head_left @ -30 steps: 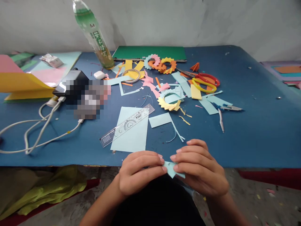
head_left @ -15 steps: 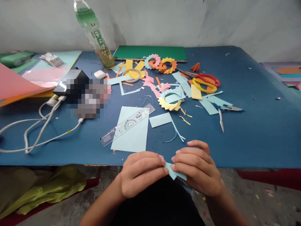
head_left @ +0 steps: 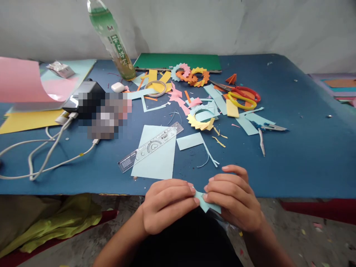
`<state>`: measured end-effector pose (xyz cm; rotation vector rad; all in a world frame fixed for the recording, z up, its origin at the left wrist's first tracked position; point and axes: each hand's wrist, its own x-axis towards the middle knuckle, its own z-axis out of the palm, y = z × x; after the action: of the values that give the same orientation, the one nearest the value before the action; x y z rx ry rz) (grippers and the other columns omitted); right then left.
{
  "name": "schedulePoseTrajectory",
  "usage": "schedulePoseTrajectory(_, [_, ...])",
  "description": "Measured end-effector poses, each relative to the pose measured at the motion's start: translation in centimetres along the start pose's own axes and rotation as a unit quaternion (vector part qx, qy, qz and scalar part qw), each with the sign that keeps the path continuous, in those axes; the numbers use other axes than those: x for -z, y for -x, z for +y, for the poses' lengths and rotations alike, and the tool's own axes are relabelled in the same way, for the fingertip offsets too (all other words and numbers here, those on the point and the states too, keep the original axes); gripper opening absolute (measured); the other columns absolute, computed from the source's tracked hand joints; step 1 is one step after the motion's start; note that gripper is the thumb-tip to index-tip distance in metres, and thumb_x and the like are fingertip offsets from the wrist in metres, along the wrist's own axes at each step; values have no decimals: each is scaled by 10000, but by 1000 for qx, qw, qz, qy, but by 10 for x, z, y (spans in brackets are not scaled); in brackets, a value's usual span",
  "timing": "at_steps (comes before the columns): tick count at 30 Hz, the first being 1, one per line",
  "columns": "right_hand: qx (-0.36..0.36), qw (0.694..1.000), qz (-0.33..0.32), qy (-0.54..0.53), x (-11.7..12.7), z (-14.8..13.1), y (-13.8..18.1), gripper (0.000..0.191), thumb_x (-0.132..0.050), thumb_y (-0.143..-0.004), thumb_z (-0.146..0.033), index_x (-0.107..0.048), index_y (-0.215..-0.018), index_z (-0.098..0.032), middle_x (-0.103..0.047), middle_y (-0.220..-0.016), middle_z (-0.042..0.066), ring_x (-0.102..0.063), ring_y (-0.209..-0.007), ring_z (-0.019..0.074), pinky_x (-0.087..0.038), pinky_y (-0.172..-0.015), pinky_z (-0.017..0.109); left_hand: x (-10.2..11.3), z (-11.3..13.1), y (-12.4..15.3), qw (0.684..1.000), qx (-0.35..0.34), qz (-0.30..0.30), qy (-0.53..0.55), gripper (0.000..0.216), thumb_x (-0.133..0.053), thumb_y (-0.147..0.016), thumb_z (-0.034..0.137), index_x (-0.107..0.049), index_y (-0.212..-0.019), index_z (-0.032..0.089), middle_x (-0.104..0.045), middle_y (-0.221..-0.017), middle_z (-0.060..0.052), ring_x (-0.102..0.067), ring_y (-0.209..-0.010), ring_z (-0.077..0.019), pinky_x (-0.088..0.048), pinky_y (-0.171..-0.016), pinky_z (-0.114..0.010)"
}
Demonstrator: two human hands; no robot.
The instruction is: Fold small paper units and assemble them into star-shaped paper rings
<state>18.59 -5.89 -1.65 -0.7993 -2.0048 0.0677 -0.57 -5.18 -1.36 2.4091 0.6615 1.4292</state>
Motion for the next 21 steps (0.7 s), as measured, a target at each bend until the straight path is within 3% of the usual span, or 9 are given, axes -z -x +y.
schedulePoseTrajectory(11, [-20, 999, -11, -25, 0, 2, -4, 186, -473, -888, -136, -607, -771, -194, -691, -730, -10, -616, -743, 118, -389, -889, 360, 0, -5, 0, 1000, -26, -10, 13, 104, -562, -838, 33, -653, -888, 41, -645, -902, -78, -616, -932, -138, -545, -820, -213])
schedulePoseTrajectory(18, [-18, 999, 26, 26, 3, -2, -4, 220, -482, -909, -124, -681, -878, -213, -731, -771, -10, -619, -773, 123, -415, -829, 333, 0, -3, 0, 999, 10, -26, 20, 106, -594, -813, 24, -654, -894, 57, -665, -917, -71, -618, -923, -127, -525, -852, -207])
schedulePoseTrajectory(21, [-9, 1000, 6, 22, 3, 0, -4, 222, -465, -915, -120, -671, -902, -201, -736, -807, 0, -628, -793, 125, -413, -826, 332, -1, -4, 1, 1000, 2, -15, 11, 98, -599, -811, 33, -657, -883, 65, -671, -900, -71, -628, -903, -134, -534, -832, -217])
